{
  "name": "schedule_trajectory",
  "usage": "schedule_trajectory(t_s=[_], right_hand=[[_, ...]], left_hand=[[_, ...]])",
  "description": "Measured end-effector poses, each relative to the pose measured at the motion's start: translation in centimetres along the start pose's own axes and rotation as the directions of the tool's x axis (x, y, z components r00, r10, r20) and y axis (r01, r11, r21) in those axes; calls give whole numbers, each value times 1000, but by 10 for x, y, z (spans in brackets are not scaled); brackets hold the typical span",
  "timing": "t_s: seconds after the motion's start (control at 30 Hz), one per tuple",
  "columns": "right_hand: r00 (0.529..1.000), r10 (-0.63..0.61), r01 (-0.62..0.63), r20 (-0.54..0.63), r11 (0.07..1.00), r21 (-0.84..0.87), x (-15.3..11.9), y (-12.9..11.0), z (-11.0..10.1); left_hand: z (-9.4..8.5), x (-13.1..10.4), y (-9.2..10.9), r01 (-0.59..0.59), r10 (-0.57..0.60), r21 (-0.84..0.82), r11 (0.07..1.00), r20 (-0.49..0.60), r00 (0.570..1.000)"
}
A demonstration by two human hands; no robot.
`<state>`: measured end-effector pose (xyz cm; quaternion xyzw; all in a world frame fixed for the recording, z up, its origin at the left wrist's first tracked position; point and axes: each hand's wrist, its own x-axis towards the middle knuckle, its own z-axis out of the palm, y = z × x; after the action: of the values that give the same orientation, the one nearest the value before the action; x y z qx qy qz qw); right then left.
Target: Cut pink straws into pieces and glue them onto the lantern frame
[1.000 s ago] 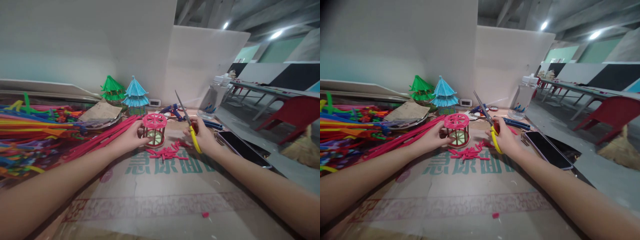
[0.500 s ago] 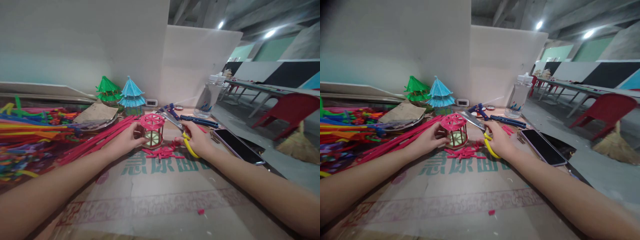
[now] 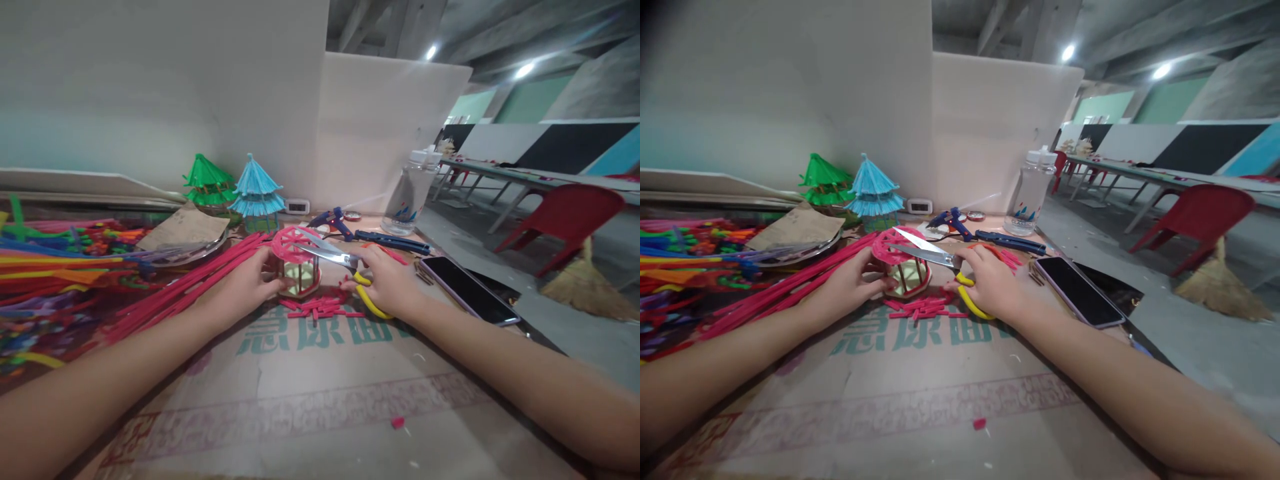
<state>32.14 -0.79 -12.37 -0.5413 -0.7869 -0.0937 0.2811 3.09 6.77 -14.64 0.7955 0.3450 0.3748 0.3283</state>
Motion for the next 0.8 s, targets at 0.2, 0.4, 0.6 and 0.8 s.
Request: schedule_trajectory(t_s=[0.2,0.4,0.6,0.8], right_hand=[[1000,-14,14,-1,1000,-15,-1,1,1],[1000,-1,2,21,999,-48,0,-1,-1],[998,2,2,58,997,-74,1,-4,-3],[1000,-25,26,9,980,-198,-2,3,-3]], left_hand=[[0,0,1,-5,5,3,1000,-5,1000],[-2,-1,8,-29,32,115,993,-31,999],[-3,-2,8,-31,41,206,978,-45,998],[-3,-3,9,-30,39,219,975,-37,999]])
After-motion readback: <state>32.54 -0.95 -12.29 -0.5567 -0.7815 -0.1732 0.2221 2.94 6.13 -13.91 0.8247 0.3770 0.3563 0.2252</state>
